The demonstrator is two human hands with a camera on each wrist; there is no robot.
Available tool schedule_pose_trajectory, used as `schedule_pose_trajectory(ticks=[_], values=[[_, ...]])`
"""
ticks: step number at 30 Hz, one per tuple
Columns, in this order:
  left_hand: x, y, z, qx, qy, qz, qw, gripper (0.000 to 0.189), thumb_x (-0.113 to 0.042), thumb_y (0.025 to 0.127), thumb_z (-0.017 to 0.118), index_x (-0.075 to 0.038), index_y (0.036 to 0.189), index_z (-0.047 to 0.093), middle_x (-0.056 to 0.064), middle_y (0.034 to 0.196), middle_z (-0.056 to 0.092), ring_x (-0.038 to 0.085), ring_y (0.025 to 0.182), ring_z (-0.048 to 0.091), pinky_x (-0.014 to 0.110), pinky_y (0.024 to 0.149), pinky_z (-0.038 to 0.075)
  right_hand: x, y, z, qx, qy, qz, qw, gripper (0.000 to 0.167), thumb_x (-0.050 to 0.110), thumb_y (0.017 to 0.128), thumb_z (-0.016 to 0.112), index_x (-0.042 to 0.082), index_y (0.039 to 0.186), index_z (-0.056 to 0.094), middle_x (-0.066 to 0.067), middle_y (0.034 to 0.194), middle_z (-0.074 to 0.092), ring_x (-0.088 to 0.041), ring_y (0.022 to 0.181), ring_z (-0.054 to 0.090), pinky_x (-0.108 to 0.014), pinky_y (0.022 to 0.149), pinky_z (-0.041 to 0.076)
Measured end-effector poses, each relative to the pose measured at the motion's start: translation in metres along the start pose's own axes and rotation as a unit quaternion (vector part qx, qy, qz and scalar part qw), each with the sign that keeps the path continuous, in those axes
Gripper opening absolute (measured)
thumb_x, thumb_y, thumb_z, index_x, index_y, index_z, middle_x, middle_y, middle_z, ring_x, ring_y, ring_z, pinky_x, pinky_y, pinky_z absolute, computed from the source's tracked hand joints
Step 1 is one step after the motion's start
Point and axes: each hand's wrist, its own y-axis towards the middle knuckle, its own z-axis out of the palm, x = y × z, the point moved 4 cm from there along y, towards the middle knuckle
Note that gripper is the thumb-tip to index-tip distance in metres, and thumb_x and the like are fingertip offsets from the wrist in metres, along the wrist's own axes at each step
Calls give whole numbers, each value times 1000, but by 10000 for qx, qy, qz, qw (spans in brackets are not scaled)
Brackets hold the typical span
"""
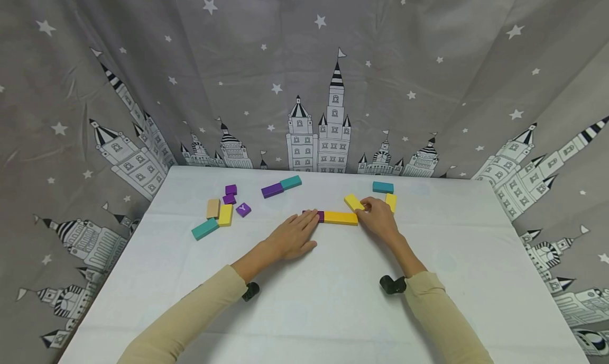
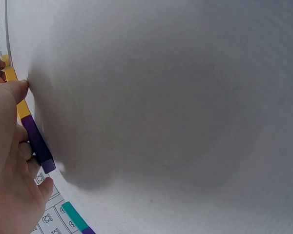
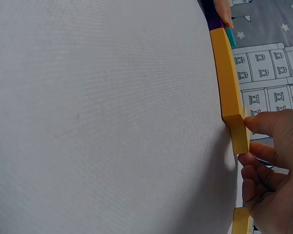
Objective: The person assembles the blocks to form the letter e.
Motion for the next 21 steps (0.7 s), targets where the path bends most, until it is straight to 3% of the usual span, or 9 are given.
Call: schedule_pose_trajectory(ticks=[10,21], values=[[0,0,-1,12,-47,-11,10000,73,-48,105,42,-5,159,18,10,165,12,24,151,13,44,120,17,0,-3,-6,-1,146,79,9999,38,20,94,68,-4,123,65,-19,109,65,-31,96,59,-46,86,51],[1,0,-2,-16,-114,11,9999,71,-47,105,42,-6,159,20,9,165,13,23,151,14,42,120,17,-17,-4,-30,-737,429,53,9963,33,18,95,68,-4,121,66,-17,100,66,-31,91,60,-43,81,52]])
